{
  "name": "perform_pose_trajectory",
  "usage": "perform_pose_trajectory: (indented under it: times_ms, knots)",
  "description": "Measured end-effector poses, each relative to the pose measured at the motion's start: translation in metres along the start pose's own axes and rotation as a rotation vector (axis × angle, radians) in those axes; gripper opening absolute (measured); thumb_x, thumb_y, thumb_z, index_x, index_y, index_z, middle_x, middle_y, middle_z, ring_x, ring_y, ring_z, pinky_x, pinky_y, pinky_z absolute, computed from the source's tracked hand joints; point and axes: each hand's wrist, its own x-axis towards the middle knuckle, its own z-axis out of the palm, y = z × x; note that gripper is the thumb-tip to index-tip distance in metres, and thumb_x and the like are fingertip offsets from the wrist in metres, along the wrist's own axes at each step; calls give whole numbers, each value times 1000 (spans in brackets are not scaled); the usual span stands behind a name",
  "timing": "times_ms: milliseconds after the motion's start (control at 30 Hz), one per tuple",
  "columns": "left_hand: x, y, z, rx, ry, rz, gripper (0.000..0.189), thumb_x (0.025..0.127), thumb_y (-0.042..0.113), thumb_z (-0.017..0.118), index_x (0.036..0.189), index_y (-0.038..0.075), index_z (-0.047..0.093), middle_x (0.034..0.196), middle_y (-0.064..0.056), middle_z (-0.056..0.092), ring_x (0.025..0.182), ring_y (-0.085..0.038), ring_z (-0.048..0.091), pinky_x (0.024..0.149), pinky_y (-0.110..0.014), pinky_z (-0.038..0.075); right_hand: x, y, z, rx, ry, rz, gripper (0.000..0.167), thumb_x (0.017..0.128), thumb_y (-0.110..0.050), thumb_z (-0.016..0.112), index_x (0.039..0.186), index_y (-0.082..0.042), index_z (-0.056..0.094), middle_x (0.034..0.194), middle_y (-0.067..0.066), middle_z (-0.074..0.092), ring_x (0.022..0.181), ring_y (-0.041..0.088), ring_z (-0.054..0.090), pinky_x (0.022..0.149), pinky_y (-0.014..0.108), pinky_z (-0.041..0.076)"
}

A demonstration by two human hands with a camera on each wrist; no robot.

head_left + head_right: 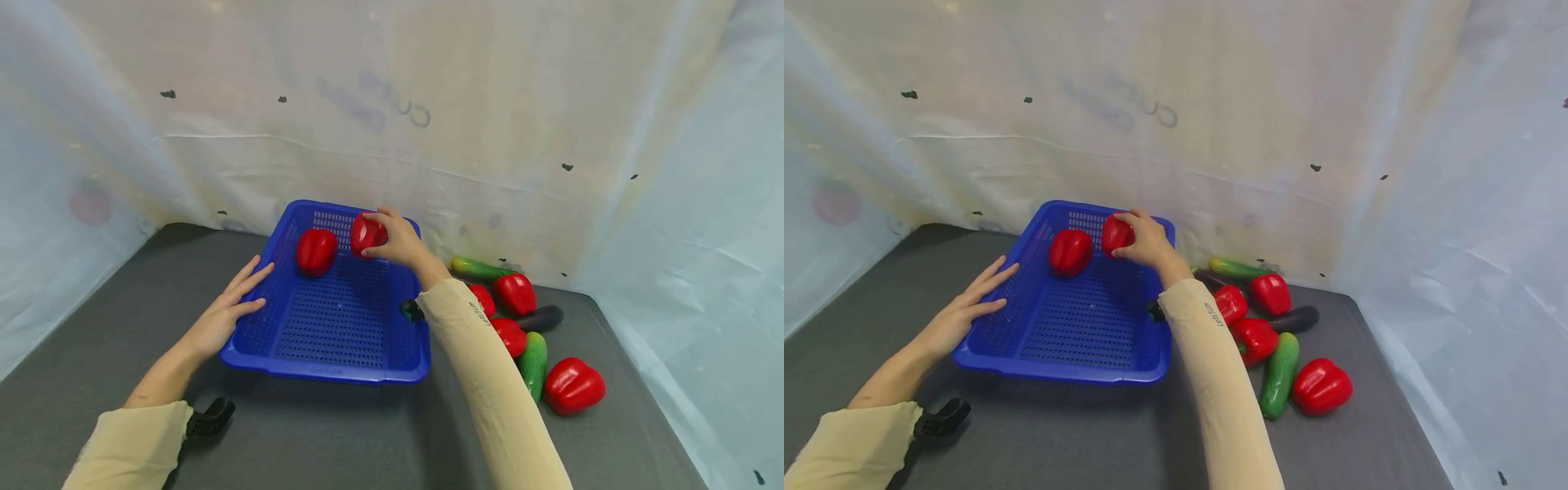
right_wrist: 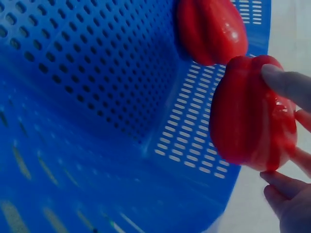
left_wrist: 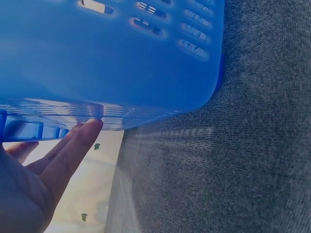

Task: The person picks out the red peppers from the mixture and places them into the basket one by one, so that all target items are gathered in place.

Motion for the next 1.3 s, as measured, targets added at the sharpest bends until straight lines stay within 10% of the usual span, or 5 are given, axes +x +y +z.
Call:
perform_pose_trajectory:
  times_ms: [1300]
  knots:
    - [0,5,13,-13,2,4,57,101,11,40,153,9,19,162,-6,-11,145,-39,-15,107,-72,0,-6,24,28,-124,-178,81,72,78,-7,75,143,-10,45,151,17,32,135,34,39,105,46,42]
